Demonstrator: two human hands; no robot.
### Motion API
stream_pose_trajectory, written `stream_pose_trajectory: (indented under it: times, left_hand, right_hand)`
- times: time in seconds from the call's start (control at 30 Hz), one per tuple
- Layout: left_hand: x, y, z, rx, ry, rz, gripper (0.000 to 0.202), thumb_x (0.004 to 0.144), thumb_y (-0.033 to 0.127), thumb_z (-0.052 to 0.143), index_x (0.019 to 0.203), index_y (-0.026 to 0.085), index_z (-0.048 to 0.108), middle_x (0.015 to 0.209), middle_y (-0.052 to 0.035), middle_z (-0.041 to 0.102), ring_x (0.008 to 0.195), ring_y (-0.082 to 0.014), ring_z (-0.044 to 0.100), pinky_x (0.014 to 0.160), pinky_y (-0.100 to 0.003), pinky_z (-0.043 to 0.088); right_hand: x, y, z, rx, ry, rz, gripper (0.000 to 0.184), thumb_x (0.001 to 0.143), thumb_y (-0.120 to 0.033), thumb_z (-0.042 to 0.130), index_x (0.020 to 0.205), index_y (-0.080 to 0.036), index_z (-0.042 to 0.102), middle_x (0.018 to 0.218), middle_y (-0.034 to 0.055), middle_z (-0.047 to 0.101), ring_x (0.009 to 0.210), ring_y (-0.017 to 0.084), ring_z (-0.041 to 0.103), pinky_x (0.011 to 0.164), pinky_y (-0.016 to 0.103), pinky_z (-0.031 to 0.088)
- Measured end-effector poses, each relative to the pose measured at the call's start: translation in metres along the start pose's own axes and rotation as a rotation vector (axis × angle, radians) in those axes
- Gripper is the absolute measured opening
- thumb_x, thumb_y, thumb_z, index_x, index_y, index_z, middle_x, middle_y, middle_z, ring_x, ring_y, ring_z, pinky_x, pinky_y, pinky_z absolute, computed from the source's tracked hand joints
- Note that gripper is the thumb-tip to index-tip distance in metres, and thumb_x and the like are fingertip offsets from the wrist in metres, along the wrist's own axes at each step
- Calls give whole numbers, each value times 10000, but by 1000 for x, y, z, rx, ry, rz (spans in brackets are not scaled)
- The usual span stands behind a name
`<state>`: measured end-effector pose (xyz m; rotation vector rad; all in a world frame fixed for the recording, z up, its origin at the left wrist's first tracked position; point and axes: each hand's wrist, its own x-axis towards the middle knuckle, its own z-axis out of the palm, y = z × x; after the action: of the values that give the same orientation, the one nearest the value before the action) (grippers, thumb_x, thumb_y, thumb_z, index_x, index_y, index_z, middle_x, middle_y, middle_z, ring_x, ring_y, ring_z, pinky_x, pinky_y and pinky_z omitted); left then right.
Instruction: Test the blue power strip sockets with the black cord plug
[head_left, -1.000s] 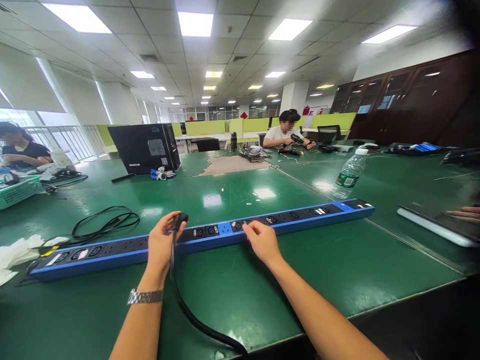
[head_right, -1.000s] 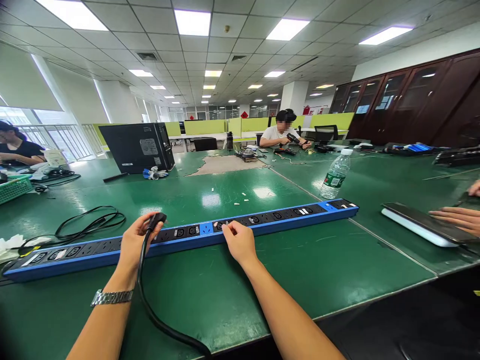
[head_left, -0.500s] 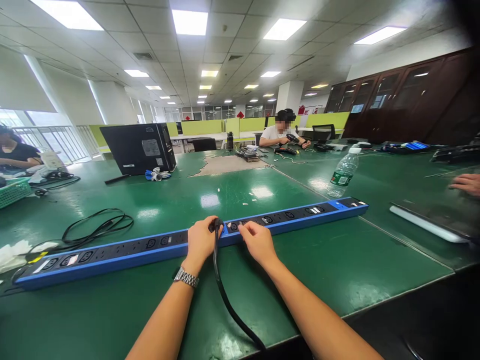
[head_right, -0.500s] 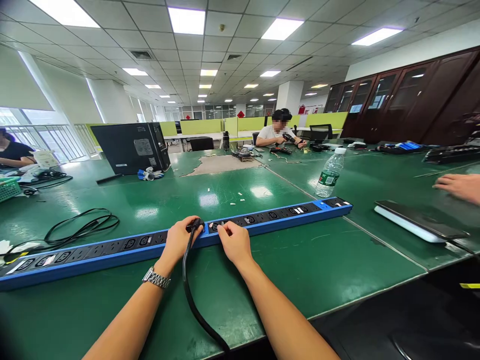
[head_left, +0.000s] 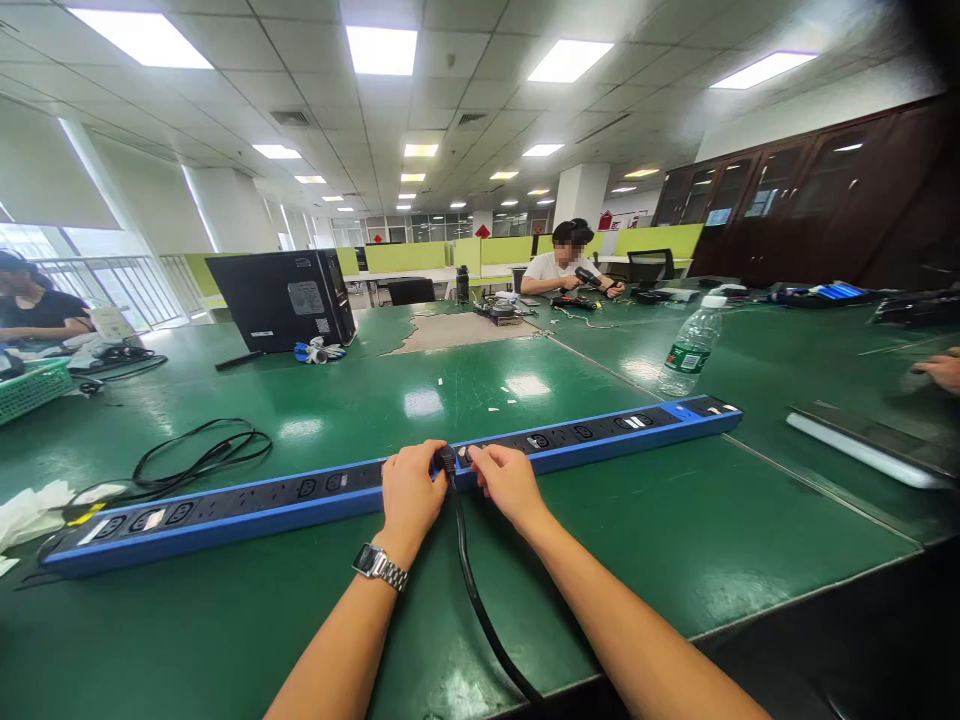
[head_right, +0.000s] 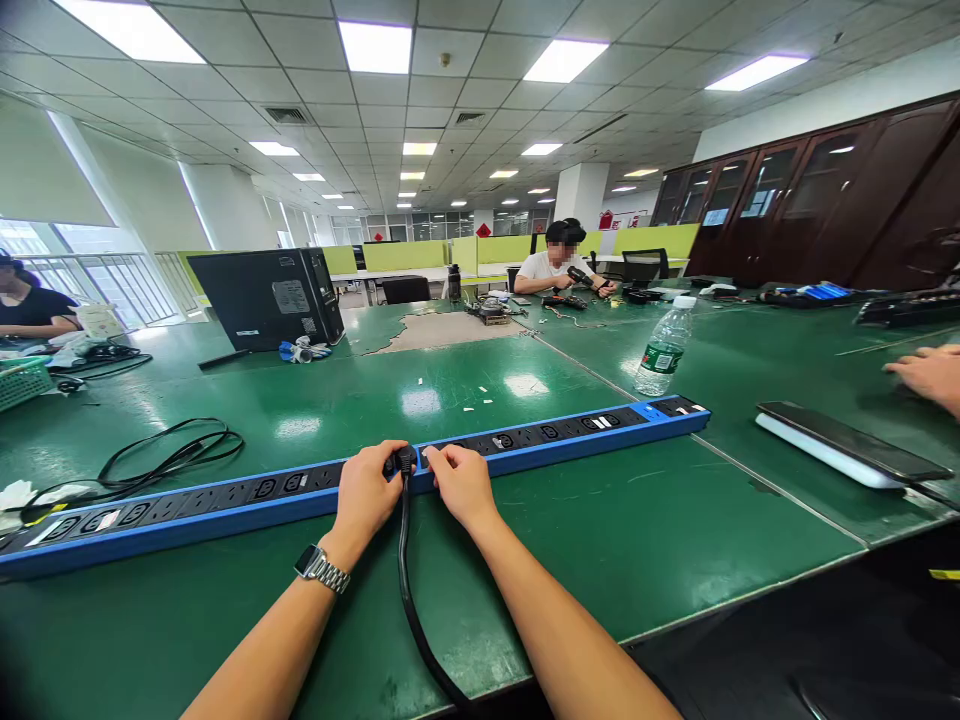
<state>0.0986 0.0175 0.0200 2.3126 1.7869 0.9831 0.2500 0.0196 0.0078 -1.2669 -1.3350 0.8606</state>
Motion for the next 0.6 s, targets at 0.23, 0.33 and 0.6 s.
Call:
stream_pose_trajectory:
  times: [0.23, 0.33, 0.6]
  left_hand:
    - [-16, -4, 7, 71, -4, 63, 550, 816, 171, 500, 1362, 229, 474, 1303, -83, 619, 1250, -243, 496, 1129, -489, 230]
    - [-19, -4, 12, 98, -15, 61, 619, 805, 177, 505, 1416, 179, 404, 1387, -111, 550, 1302, -267, 450, 1132, -500, 213]
    - [-17, -3, 12, 56, 6, 37, 603, 830, 245, 531, 1412, 169, 393, 1341, -145, 576, 1272, -271, 479, 1105, -506, 238]
  right_hand:
    - [5, -15, 16, 41, -344, 165, 464, 760, -535, 618, 468, -186, 530, 370, -23, 517, 271, 72, 396, 283, 191, 249]
    - [3, -11, 20, 161, -351, 156, 433, 719, -540, 652, 501, -183, 538, 361, -43, 490, 288, 67, 400, 298, 181, 270]
    - [0, -16, 22, 484, -362, 172, 452, 664, -620, 657, 684, -172, 605, 469, -45, 528, 351, 66, 408, 348, 194, 299]
